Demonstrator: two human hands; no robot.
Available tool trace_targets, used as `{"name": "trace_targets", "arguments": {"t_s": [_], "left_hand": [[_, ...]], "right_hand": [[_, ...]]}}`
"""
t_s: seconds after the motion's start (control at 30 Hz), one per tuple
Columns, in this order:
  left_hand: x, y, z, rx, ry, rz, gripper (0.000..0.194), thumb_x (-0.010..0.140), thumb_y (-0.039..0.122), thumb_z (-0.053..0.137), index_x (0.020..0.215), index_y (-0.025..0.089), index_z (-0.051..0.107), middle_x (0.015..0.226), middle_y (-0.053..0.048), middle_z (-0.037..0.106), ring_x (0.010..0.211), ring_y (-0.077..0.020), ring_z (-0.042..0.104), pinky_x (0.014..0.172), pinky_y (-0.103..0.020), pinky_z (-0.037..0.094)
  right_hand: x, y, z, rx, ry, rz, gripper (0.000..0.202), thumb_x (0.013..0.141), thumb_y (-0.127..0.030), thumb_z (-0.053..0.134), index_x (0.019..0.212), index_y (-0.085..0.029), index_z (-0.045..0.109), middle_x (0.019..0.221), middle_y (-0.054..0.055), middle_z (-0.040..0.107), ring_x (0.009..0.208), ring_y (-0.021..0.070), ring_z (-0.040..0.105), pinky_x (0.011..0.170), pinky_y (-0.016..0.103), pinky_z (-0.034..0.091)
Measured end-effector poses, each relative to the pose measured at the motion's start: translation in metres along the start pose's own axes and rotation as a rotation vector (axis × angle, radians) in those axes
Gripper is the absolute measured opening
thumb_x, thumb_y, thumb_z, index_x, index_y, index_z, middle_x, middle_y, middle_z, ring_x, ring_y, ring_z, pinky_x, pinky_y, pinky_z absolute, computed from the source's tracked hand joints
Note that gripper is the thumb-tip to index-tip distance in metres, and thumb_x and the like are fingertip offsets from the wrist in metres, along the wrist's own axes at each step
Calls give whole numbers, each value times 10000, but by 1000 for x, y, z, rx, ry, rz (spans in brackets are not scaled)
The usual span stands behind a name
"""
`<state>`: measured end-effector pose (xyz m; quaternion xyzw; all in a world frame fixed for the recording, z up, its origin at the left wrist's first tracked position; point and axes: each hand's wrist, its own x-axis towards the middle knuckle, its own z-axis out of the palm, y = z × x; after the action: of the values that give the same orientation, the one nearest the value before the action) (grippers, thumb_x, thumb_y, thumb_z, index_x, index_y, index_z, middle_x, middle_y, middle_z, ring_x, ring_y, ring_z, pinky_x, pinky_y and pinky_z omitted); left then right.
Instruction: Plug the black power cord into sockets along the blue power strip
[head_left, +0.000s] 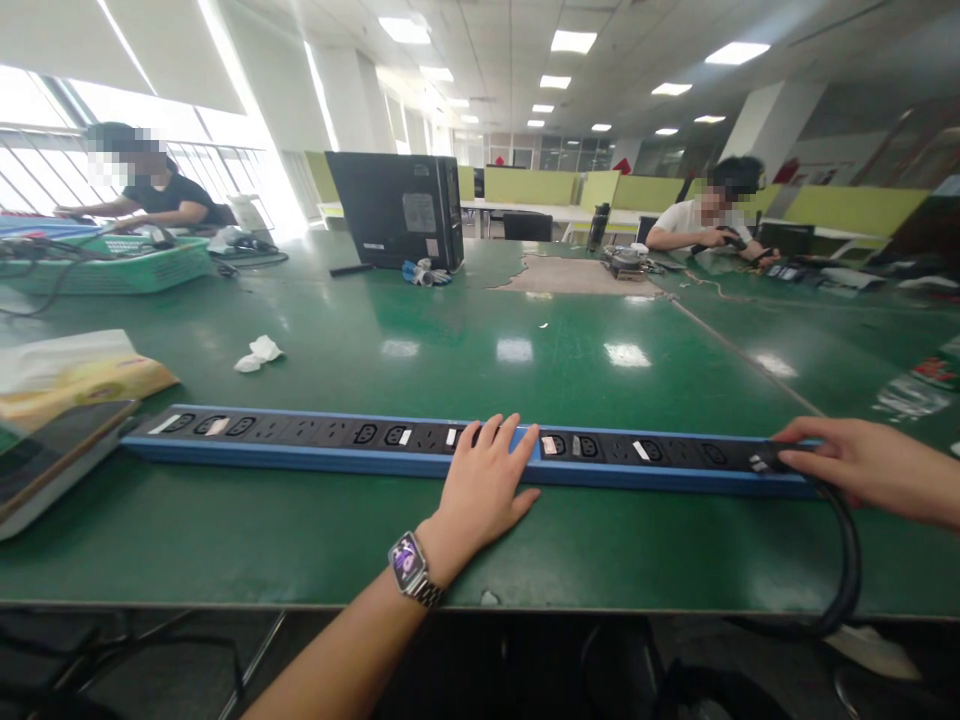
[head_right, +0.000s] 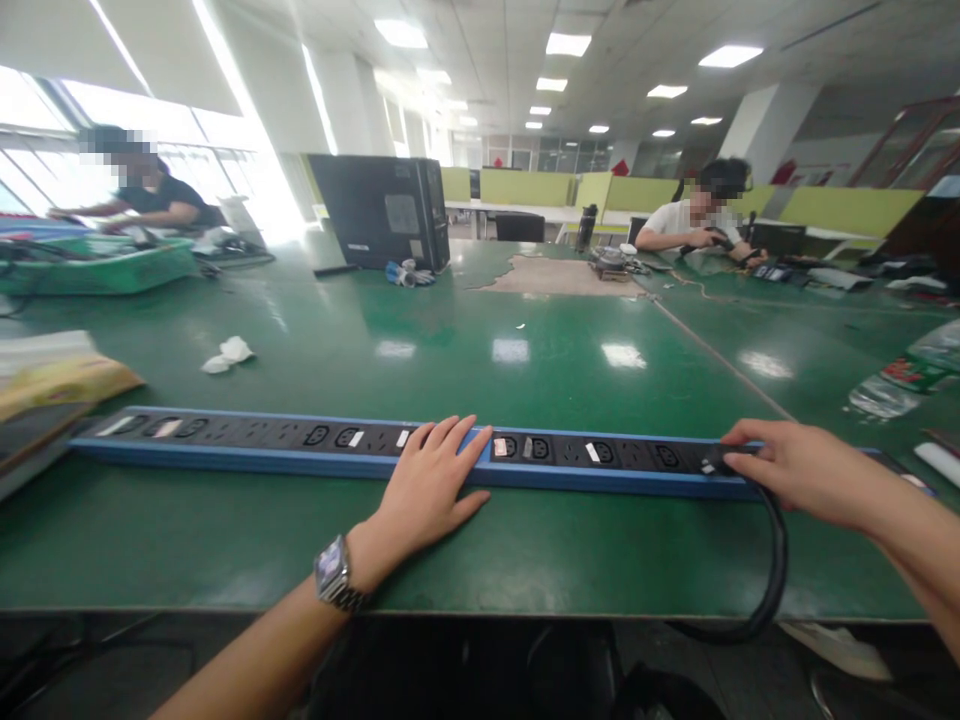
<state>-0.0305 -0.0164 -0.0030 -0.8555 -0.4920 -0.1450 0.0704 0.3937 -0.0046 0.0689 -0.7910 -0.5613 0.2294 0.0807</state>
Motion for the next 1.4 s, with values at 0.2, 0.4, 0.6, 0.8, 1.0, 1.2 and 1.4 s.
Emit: {"name": "trace_targets", "arguments": {"t_s": [0.2,0.4,0.6,0.8,1.0,1.2,1.4], "left_hand": [[0,1,1,11,5,-9,719,826,462,681,1447,216,414,1499,-151,444,1365,-361,387,1127,-540,286],[0,1,-2,28,-9,-9,716,833,471,673,1451,215,416,1502,-145,443,1367,-355,390,1129,-536,295],[-1,0,-2,27,-7,-12,711,838,477,667,1453,224,418,1502,-134,448,1368,-347,395,1132,-526,303],[1,1,-2,2,-6,-8,698,828,455,681,1439,215,442,1499,-145,451,1369,-355,392,1126,-542,301],[1,0,-3,-80,24,-21,735,794,467,719,1427,202,456,1477,-161,472,1359,-372,401,1117,-569,289],[2,36,-17,-409,209,115,658,827,393,702,1411,218,452,1371,-91,586,1253,-268,521,1114,-487,323],[-18,-10,-24,-411,578,-9,321,910,193,569,1220,247,627,1182,-58,684,1109,-221,605,987,-400,443]], "right_hand": [[1,-4,-4,-14,67,-23,192,756,-279,759,911,-166,768,512,15,618,478,125,544,575,312,343],[10,-37,-2,-260,36,-153,193,808,-287,697,918,-143,763,551,18,652,540,146,606,614,289,368],[13,-21,7,-202,-50,-120,210,883,-300,565,999,-185,696,544,21,651,526,190,624,564,286,389],[-4,-1,20,-181,151,-163,204,831,-300,642,1007,-209,690,597,27,677,537,185,621,590,293,388],[-30,-35,7,-220,545,-15,254,818,-315,680,1044,-215,741,725,81,720,639,226,633,604,328,390],[-91,-132,75,222,98,-545,370,815,-442,654,1134,-253,673,691,9,694,588,167,620,570,279,448],[-104,-142,131,693,30,-613,443,855,-468,624,1215,-211,595,830,24,709,734,163,683,676,259,545]]}}
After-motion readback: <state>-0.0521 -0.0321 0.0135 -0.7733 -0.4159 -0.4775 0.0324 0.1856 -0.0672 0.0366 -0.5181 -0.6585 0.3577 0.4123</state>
